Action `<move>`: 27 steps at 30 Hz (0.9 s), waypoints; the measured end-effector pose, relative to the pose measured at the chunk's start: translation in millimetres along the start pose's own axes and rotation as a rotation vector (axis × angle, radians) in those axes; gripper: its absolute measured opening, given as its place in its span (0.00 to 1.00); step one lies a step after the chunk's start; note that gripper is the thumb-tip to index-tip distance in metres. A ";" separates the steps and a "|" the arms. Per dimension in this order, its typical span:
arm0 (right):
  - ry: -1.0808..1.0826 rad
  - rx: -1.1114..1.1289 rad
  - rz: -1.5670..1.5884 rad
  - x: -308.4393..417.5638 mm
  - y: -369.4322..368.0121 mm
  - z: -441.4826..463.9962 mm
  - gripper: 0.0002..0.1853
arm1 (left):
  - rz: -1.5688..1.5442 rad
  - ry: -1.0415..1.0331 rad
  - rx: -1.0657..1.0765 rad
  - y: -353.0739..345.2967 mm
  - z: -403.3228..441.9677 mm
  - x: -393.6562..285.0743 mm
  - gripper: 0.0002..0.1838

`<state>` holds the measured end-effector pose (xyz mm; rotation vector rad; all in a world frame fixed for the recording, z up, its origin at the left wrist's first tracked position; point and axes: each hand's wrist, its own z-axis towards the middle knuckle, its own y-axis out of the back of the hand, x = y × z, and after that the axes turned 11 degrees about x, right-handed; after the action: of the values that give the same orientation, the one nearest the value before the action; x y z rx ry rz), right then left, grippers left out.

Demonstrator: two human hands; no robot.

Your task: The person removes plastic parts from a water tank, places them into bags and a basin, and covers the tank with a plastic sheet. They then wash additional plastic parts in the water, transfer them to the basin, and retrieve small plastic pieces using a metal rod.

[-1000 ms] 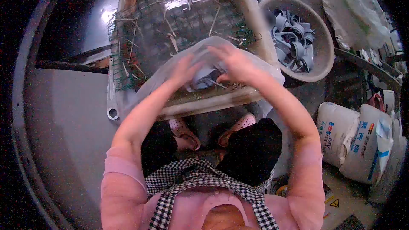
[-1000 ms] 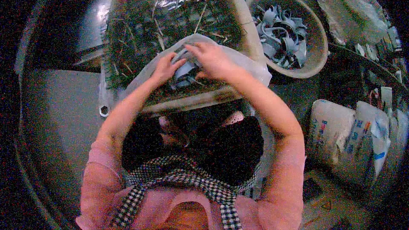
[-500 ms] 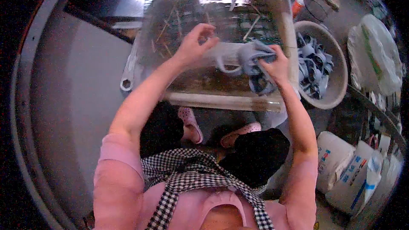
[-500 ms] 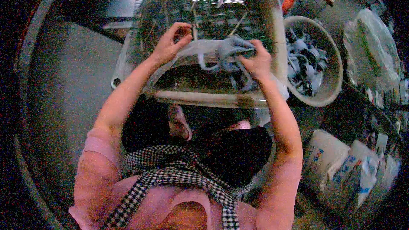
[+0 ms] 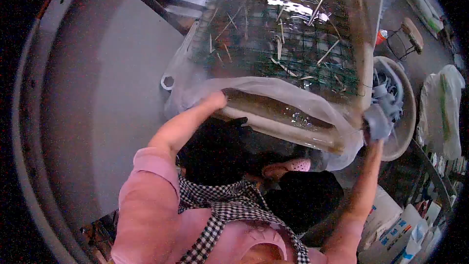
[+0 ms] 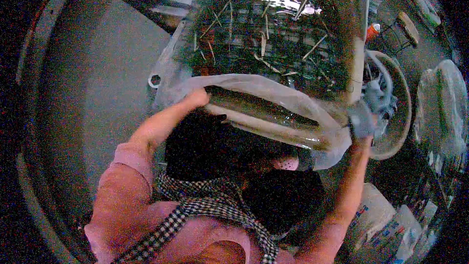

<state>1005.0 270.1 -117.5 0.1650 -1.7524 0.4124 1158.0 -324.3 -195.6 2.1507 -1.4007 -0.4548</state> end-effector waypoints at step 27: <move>-0.169 0.552 -0.963 -159.5 -405.8 105.0 0.23 | -0.259 -0.127 -0.209 67.2 69.2 70.6 0.20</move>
<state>1078.8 -161.4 -215.0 1.3983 -1.4699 0.1509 1099.8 -427.5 -210.8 2.1669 -1.0866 -0.8116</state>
